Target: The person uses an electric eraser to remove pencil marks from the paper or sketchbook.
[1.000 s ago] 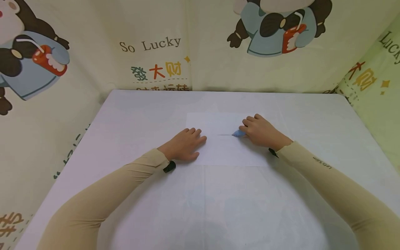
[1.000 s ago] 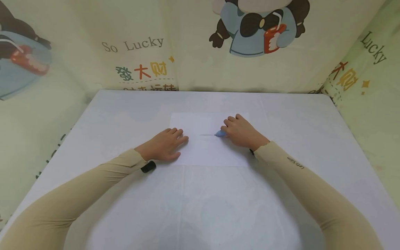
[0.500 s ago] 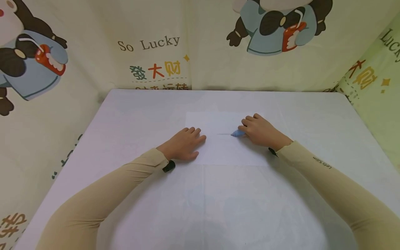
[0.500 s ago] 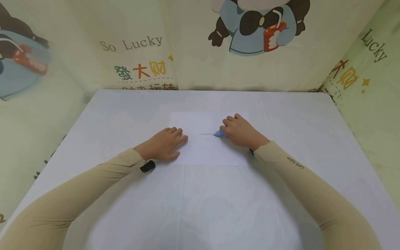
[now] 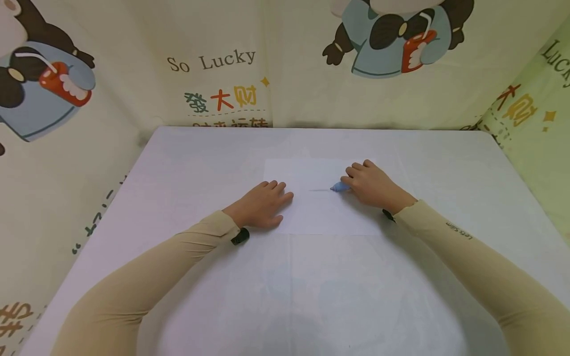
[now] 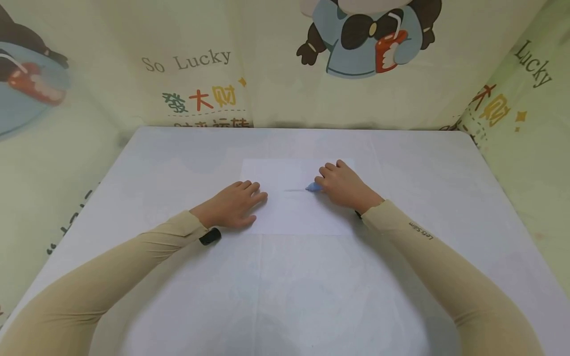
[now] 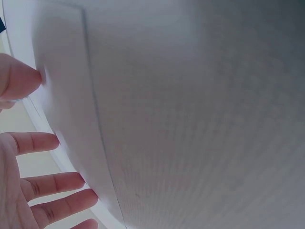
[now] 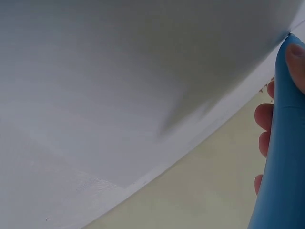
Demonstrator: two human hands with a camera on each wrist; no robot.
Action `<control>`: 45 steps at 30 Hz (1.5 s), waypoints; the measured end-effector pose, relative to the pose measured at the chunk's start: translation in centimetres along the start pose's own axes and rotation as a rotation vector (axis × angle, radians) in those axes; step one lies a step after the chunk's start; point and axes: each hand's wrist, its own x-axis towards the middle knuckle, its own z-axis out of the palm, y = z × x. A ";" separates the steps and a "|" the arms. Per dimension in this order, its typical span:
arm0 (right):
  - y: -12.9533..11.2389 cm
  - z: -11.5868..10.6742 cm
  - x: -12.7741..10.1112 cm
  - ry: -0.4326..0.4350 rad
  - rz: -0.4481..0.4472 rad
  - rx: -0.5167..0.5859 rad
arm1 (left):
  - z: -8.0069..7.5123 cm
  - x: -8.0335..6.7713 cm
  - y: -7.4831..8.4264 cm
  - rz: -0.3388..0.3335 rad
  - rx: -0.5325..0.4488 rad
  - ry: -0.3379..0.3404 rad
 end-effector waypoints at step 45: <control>0.0 -0.1 0.2 -0.005 -0.029 0.008 | -0.3 -0.1 0.0 0.005 -0.005 -0.003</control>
